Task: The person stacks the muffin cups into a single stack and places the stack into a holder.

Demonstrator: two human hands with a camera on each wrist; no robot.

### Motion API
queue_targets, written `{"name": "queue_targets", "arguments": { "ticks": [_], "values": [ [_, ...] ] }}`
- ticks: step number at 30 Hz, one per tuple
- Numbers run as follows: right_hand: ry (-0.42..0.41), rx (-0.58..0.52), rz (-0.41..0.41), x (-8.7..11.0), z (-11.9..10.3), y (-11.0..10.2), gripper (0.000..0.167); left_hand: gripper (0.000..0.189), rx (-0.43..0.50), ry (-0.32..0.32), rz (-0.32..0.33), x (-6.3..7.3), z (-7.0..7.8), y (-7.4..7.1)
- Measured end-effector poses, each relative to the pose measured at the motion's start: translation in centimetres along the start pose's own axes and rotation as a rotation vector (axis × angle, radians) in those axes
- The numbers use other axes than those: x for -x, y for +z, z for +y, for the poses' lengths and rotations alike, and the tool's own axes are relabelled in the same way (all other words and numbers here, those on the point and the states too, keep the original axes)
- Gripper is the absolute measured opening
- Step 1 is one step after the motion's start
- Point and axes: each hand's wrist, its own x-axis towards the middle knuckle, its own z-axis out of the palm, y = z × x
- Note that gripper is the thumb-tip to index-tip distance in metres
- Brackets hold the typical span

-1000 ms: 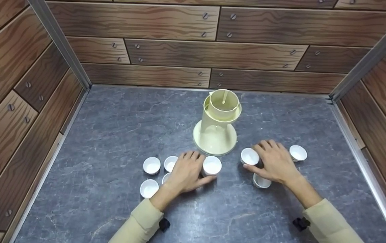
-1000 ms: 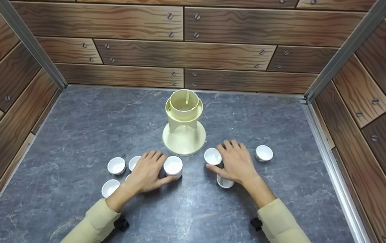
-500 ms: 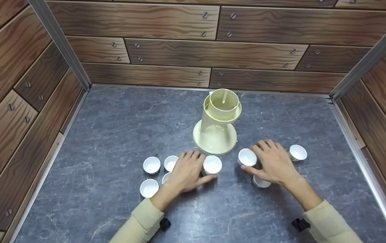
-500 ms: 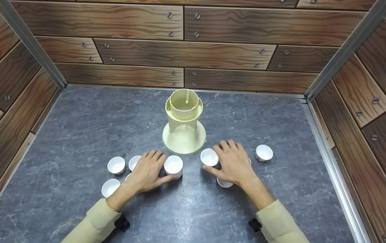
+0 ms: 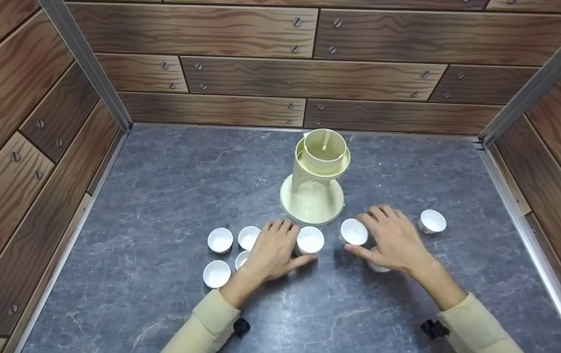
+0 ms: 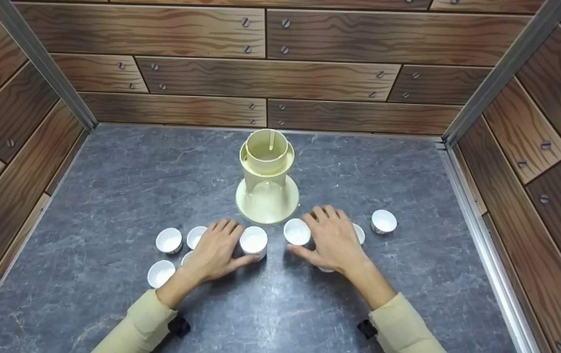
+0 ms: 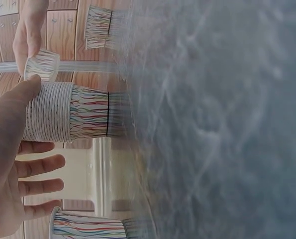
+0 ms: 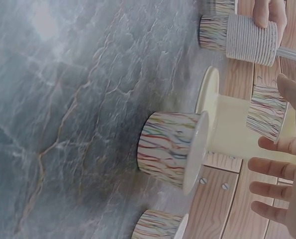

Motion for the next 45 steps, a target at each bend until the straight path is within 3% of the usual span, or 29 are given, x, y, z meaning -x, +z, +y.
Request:
{"name": "queue_targets", "arguments": {
  "ticks": [9, 23, 45],
  "values": [
    [-0.004, -0.010, -0.016, -0.2, -0.7, -0.6, 0.071, 0.070, -0.006, 0.008, 0.012, -0.1, 0.2, 0.1],
    [-0.024, -0.050, 0.025, -0.7, -1.7, -1.0, 0.067, 0.072, -0.003, 0.013, -0.006, -0.2, 0.4, 0.0],
    [-0.066, -0.084, 0.064, -1.7, -2.9, -1.4, 0.065, 0.073, -0.013, 0.033, 0.020, -0.3, 0.6, 0.2]
  ]
}}
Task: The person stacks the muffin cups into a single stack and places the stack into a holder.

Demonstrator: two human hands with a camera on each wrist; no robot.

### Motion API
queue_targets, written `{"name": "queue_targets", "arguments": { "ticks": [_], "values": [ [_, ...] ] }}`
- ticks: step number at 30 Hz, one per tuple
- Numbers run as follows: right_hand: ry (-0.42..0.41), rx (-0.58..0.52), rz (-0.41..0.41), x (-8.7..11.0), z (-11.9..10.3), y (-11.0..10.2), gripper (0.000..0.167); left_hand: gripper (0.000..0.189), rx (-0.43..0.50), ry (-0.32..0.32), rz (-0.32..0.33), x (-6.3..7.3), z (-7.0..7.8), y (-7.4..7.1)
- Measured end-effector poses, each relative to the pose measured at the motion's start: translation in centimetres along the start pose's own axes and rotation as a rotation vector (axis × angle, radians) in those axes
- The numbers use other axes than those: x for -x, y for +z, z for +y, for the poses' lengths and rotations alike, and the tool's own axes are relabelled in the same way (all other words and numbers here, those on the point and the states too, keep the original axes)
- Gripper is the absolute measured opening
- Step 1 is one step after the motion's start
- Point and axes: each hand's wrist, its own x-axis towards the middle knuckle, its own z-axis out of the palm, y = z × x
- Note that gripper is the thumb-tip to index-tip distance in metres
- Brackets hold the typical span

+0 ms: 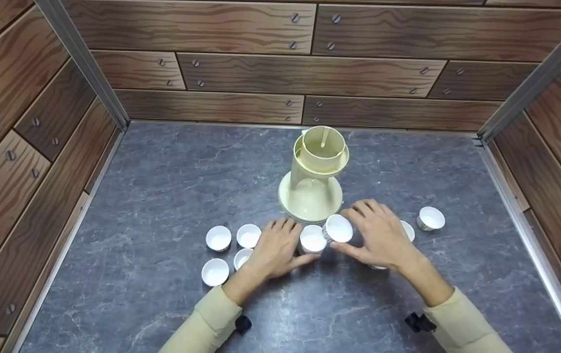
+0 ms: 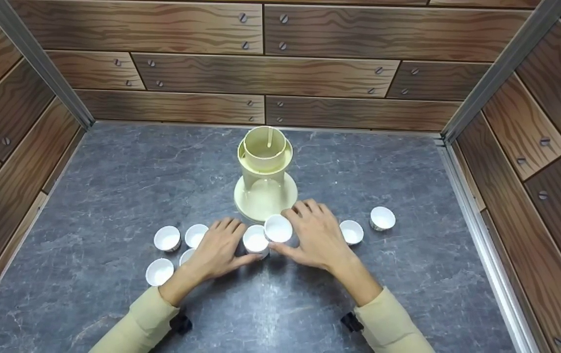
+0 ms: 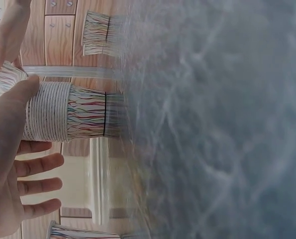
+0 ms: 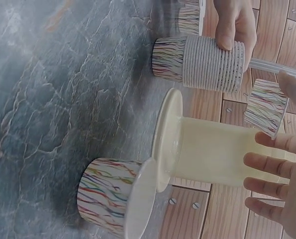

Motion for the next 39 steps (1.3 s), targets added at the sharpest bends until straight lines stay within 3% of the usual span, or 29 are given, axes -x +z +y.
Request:
{"name": "queue_targets", "arguments": {
  "ticks": [25, 39],
  "values": [
    [-0.035, -0.015, -0.018, -0.9, -0.8, 0.5, 0.065, 0.074, 0.036, 0.009, -0.042, -0.6, 0.4, -0.3],
    [-0.034, -0.026, -0.062, -0.8, -1.4, 0.9, 0.068, 0.070, 0.006, 0.027, -0.040, -0.4, 0.7, -0.2]
  ]
}}
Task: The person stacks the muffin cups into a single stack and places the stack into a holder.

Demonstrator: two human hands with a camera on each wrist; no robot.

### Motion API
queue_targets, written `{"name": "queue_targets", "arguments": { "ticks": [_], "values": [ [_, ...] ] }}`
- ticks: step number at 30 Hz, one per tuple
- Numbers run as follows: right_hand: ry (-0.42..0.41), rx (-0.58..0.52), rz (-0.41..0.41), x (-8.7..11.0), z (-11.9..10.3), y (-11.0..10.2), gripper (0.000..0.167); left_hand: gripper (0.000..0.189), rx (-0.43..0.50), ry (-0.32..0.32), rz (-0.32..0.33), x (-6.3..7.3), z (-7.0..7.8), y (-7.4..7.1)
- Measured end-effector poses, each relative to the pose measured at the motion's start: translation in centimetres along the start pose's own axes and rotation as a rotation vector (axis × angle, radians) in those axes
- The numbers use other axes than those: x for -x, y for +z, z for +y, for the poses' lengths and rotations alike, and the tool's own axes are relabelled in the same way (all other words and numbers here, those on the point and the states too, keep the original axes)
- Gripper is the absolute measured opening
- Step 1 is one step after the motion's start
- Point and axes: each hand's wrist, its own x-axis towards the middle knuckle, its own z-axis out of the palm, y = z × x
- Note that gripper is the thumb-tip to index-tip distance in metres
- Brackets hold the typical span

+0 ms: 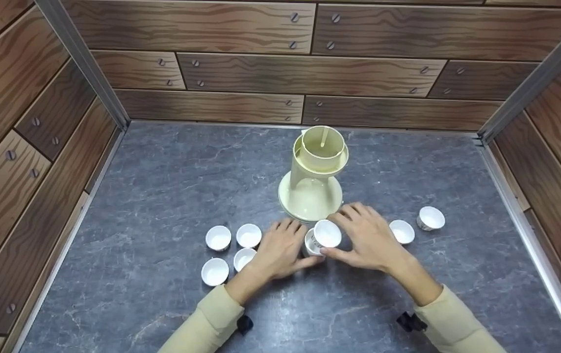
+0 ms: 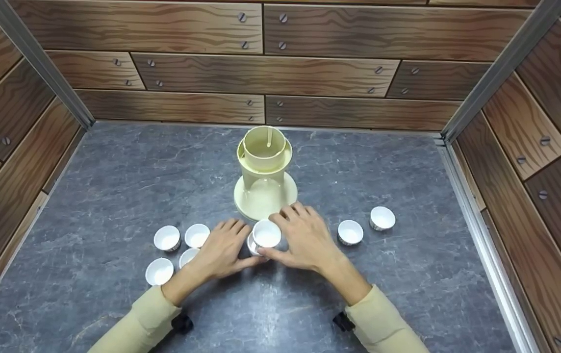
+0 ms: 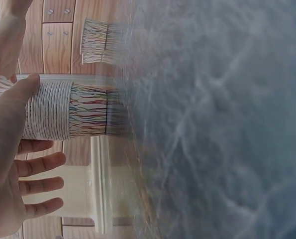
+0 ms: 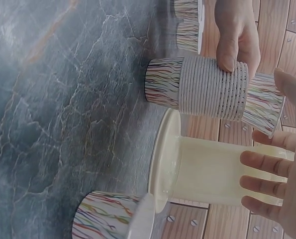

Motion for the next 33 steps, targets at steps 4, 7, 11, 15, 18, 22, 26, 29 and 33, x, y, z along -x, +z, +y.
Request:
{"name": "queue_targets", "arguments": {
  "ticks": [4, 7, 11, 15, 18, 22, 26, 29, 33],
  "values": [
    [-0.005, -0.001, -0.003, 0.0, -0.1, 0.2, 0.069, 0.071, -0.003, 0.007, 0.004, 0.0, 0.0, -0.1],
    [-0.009, -0.008, -0.006, 0.0, -0.1, 0.3, 0.069, 0.072, 0.003, 0.008, 0.006, 0.1, 0.1, 0.0],
    [-0.005, -0.017, -0.018, 0.0, -0.3, 0.5, 0.069, 0.074, 0.012, 0.004, 0.003, 0.1, 0.1, 0.1],
    [0.003, -0.012, -0.038, 0.1, -0.3, 0.6, 0.070, 0.074, 0.025, 0.003, -0.012, 0.1, 0.2, 0.2],
    [0.008, -0.009, -0.048, 0.1, -0.2, 0.7, 0.071, 0.075, 0.029, 0.001, -0.017, 0.1, 0.1, 0.2],
    [0.009, -0.012, -0.053, -0.1, -0.2, 0.8, 0.072, 0.078, 0.019, 0.001, -0.014, 0.0, 0.0, 0.2],
    [0.008, -0.013, -0.057, -0.2, -0.2, 0.9, 0.072, 0.081, 0.017, 0.006, -0.017, 0.0, 0.0, 0.1],
    [0.003, -0.011, -0.058, -0.2, -0.2, 1.0, 0.073, 0.081, 0.025, 0.011, -0.014, 0.0, -0.1, 0.0],
    [-0.002, -0.007, -0.059, -0.3, -0.2, 1.2, 0.076, 0.078, 0.032, 0.016, -0.003, 0.1, -0.2, 0.1]
  ]
}}
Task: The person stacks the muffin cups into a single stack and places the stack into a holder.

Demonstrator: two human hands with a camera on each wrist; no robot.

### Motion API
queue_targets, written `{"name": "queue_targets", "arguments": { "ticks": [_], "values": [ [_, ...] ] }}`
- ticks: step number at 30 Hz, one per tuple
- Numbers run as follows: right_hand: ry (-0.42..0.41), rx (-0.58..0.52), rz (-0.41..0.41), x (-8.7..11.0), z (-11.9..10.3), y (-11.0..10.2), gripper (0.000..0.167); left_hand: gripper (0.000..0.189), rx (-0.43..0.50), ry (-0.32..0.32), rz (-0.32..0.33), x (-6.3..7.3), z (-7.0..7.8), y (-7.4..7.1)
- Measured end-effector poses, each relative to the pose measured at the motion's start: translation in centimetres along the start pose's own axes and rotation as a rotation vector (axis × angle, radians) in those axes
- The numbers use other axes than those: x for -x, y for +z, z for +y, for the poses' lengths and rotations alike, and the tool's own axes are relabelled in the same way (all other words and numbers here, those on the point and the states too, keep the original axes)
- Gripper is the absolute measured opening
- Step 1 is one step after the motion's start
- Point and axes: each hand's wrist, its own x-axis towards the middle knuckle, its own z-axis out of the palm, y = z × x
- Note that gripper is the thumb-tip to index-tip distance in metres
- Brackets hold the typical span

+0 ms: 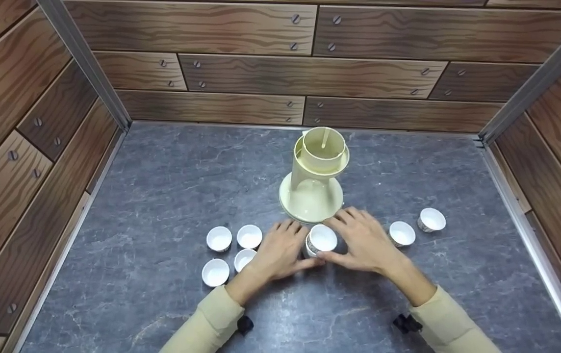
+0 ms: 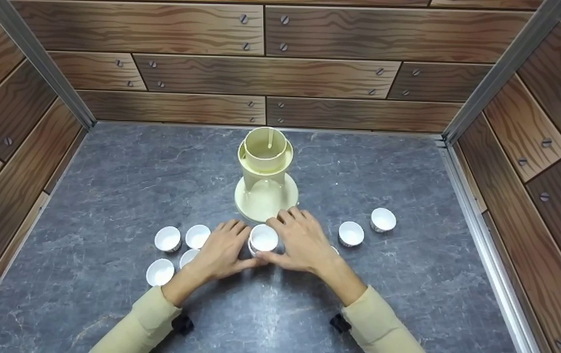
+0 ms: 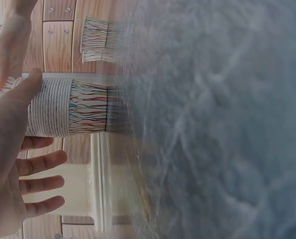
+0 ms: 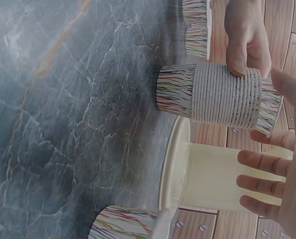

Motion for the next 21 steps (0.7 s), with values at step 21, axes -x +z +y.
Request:
{"name": "queue_targets", "arguments": {
  "ticks": [21],
  "values": [
    [-0.021, 0.018, 0.001, 0.09, -0.04, 1.05, 0.075, 0.070, -0.036, -0.004, -0.023, -0.04, -0.05, 0.04]
  ]
}}
